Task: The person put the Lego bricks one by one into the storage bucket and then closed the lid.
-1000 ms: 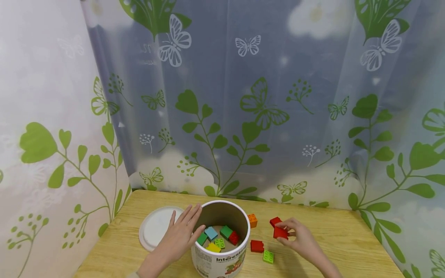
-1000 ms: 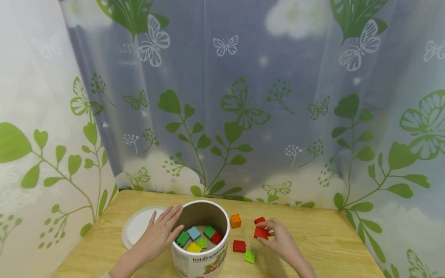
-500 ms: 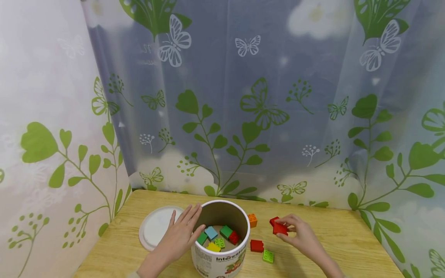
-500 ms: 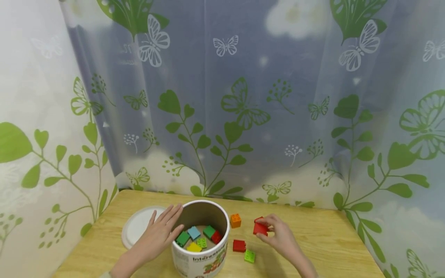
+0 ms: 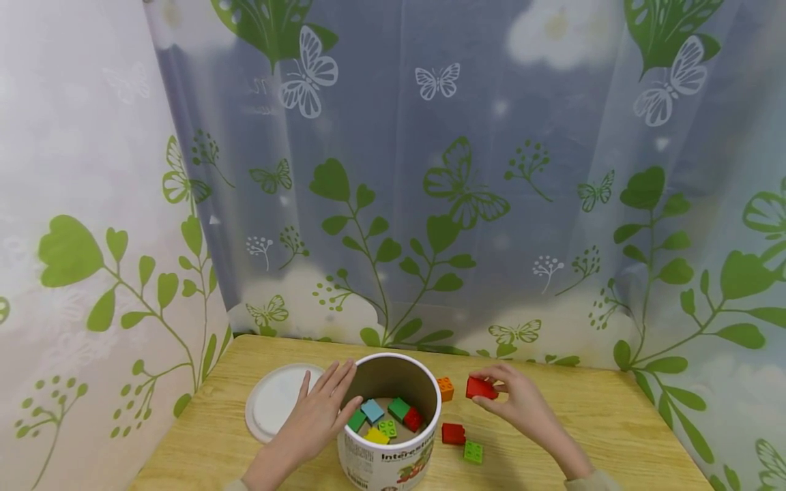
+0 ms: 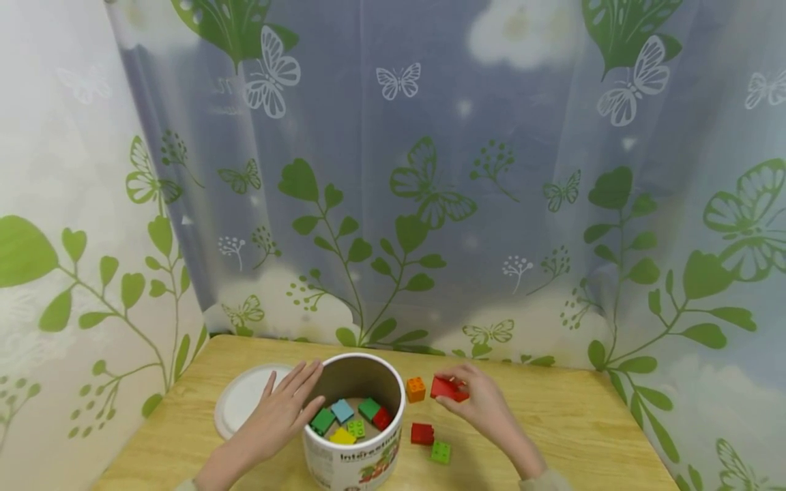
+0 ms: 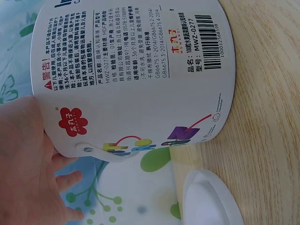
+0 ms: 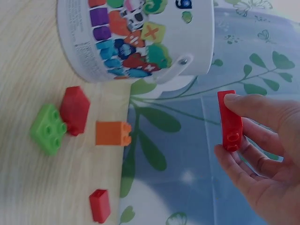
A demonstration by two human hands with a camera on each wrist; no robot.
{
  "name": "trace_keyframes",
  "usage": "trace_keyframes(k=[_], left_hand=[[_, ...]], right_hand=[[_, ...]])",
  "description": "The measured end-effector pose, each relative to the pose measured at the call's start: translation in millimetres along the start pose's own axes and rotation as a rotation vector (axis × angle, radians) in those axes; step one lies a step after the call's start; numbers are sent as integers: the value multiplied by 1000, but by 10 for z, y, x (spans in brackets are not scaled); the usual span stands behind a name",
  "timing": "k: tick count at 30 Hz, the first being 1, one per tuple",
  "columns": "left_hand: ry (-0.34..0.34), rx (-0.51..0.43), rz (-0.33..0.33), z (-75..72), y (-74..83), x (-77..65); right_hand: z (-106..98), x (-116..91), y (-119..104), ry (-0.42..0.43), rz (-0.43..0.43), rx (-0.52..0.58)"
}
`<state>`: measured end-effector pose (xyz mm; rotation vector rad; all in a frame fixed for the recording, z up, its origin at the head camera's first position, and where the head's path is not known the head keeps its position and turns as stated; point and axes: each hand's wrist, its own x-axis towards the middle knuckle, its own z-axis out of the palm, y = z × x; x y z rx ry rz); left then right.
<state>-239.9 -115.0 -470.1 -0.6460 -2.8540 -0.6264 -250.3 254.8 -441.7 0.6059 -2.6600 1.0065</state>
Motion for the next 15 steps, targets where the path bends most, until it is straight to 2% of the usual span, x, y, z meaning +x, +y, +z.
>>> trace_keyframes(k=[15], left_hand=[[-3,11,2,1,-2,11]], right_hand=[[202,272,-384,-8,-128,56]])
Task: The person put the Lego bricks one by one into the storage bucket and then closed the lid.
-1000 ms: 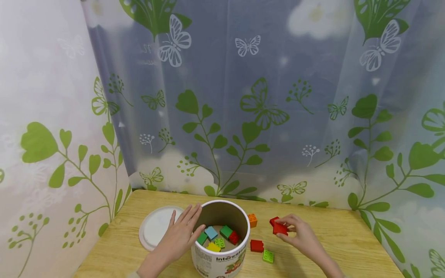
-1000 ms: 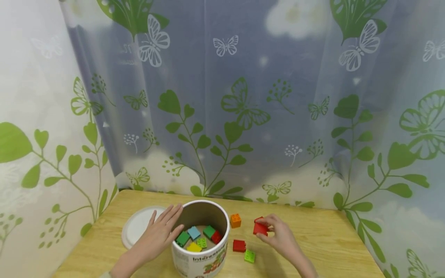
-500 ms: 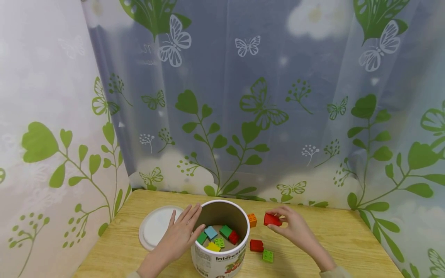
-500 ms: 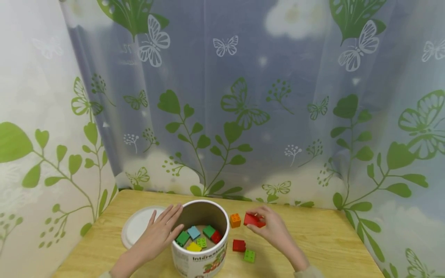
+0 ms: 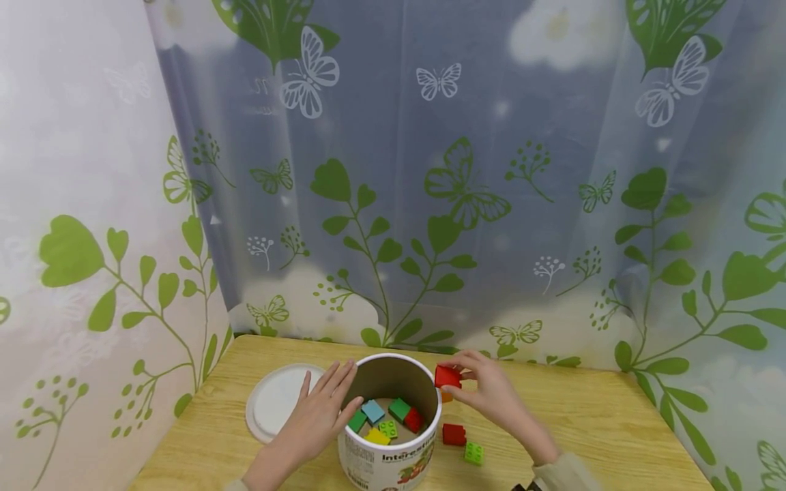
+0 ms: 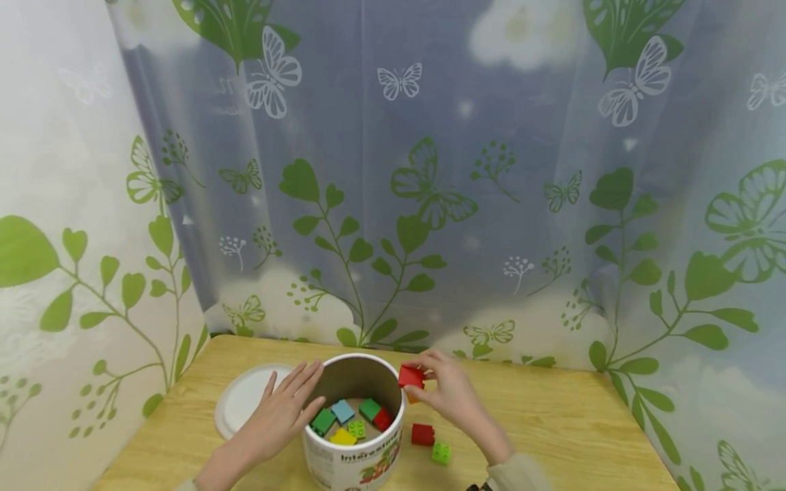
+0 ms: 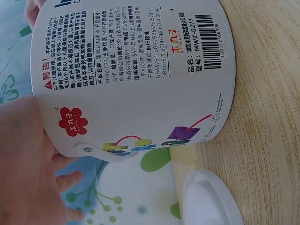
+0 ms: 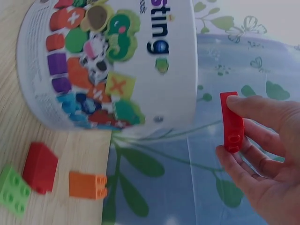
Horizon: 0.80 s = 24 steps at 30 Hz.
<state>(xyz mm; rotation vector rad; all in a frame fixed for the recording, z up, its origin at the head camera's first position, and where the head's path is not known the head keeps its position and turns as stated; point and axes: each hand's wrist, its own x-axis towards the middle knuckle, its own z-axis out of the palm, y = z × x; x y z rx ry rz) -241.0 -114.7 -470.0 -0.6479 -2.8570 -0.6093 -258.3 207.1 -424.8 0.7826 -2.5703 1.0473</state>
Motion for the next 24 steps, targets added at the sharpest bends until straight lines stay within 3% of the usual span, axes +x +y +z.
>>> trace_keyframes(k=[5,12,24], left_hand=[[-3,-1,-1,0,-3,1],[2,4,-5,-1,1,-2],[5,3,-18,-16,33,-11]], right_hand=[[122,96,-94,-10,-55,28],[315,221,-189,-86,-56,43],[649,368,-222,-171,-106,-75]])
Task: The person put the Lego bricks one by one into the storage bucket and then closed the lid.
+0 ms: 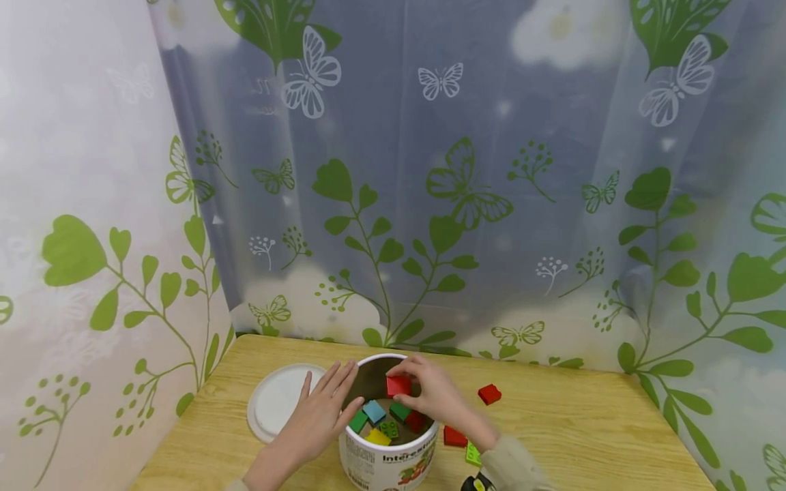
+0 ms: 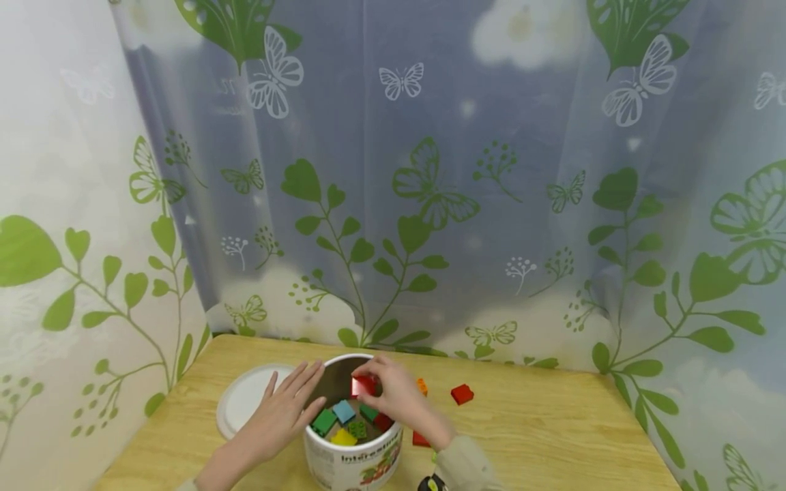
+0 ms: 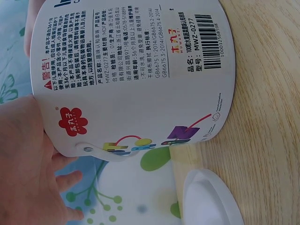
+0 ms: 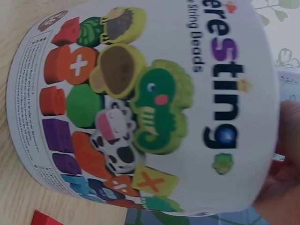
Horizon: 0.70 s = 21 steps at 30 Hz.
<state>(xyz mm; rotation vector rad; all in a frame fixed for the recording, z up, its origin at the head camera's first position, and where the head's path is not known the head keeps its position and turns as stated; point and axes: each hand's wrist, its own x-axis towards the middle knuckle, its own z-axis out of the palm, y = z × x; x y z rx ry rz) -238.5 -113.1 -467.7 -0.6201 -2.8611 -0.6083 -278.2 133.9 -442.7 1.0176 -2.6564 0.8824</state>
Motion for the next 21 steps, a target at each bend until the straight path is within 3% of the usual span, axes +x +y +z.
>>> trace_keyframes(k=[15,21], left_hand=[[-15,-12,-5,-3,-11,-3],[-6,-5,0,9,-17,9]], right_hand=[[127,30,-20,-36,0,-157],[156,19,-16,3,1,-148]])
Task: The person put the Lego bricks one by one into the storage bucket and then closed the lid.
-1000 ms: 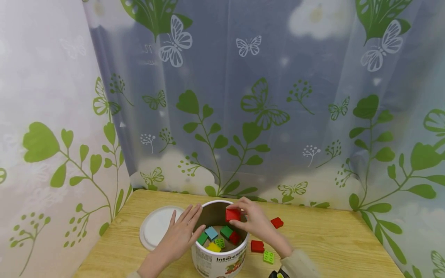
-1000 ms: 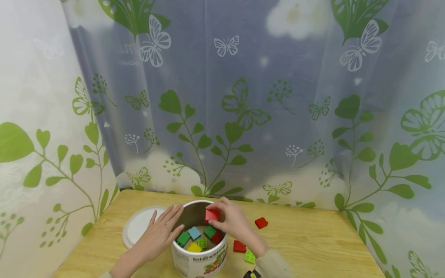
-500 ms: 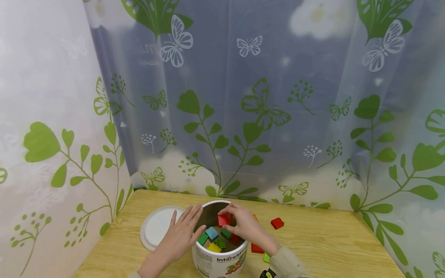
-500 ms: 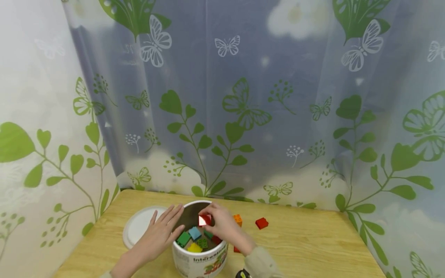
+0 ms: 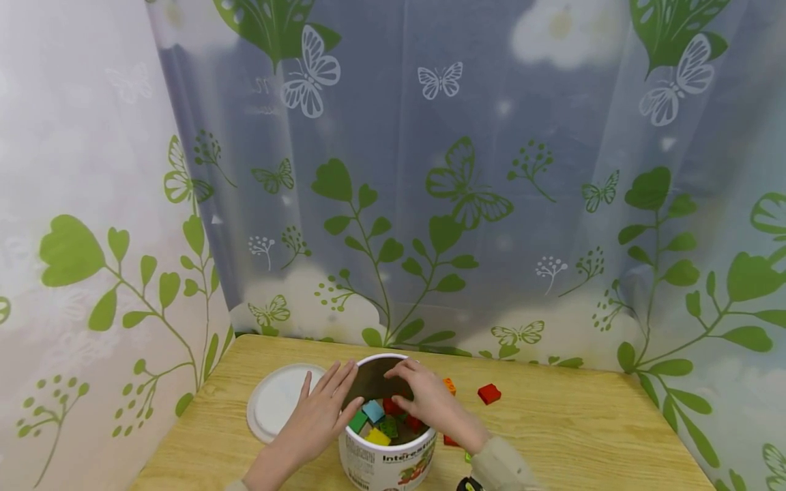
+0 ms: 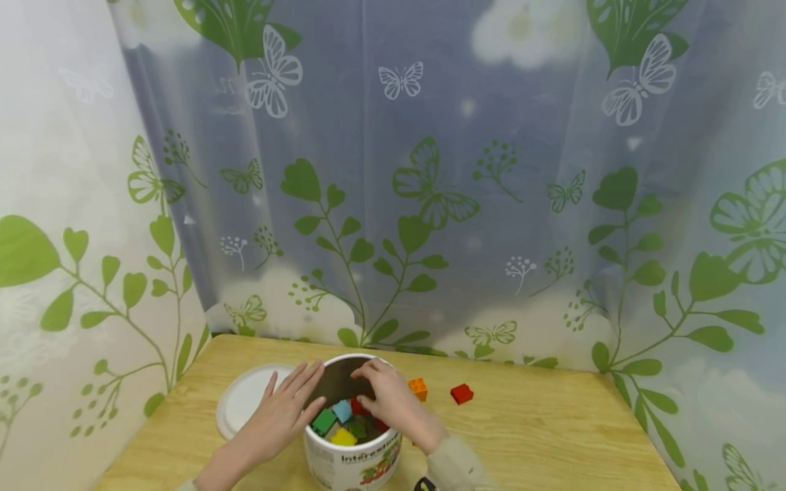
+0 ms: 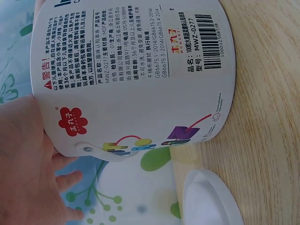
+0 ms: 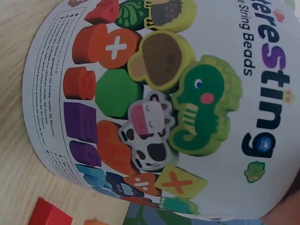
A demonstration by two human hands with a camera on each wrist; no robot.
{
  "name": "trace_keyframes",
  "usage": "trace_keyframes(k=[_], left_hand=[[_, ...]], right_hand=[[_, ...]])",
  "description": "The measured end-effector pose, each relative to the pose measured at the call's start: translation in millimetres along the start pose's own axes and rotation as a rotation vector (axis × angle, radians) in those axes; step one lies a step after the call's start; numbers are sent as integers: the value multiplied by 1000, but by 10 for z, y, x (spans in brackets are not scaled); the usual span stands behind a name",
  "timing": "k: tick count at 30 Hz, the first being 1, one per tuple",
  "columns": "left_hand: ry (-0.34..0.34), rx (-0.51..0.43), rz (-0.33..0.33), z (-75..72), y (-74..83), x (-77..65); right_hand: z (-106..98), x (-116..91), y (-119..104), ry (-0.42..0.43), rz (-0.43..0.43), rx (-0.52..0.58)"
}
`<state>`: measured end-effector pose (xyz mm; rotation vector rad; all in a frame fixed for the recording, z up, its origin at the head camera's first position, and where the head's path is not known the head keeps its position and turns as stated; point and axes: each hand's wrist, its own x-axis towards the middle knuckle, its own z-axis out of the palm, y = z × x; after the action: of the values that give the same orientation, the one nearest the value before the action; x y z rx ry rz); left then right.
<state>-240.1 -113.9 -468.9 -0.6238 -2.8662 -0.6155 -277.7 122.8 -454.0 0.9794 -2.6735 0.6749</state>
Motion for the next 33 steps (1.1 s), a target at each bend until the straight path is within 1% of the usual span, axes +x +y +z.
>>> trace_keyframes(k=[3,9,11,15,20,25,28,33], left_hand=[[4,-2,2,1,0,-1],[12,-2,7,11,4,-1],[13,2,7,10,7,-3],[17,-3,7,3,15,-8],[19,-19,11,-8,19,-11],[18,-15,11,-9,10,-14],[20,-11,12,-4,6,-12],[20,-9,14,10,4,-6]], right_hand=[[-6,-19,7,40,19,65],[-80,-107,58,171,49,178],[-121,-144,85,205,57,232],[-229,-247,138,231,108,321],[-322,-386,222,274,186,354],[-322,-510,364,323,190,398],[-307,-595,457,332,194,433],[-280,-751,570,339,236,478]])
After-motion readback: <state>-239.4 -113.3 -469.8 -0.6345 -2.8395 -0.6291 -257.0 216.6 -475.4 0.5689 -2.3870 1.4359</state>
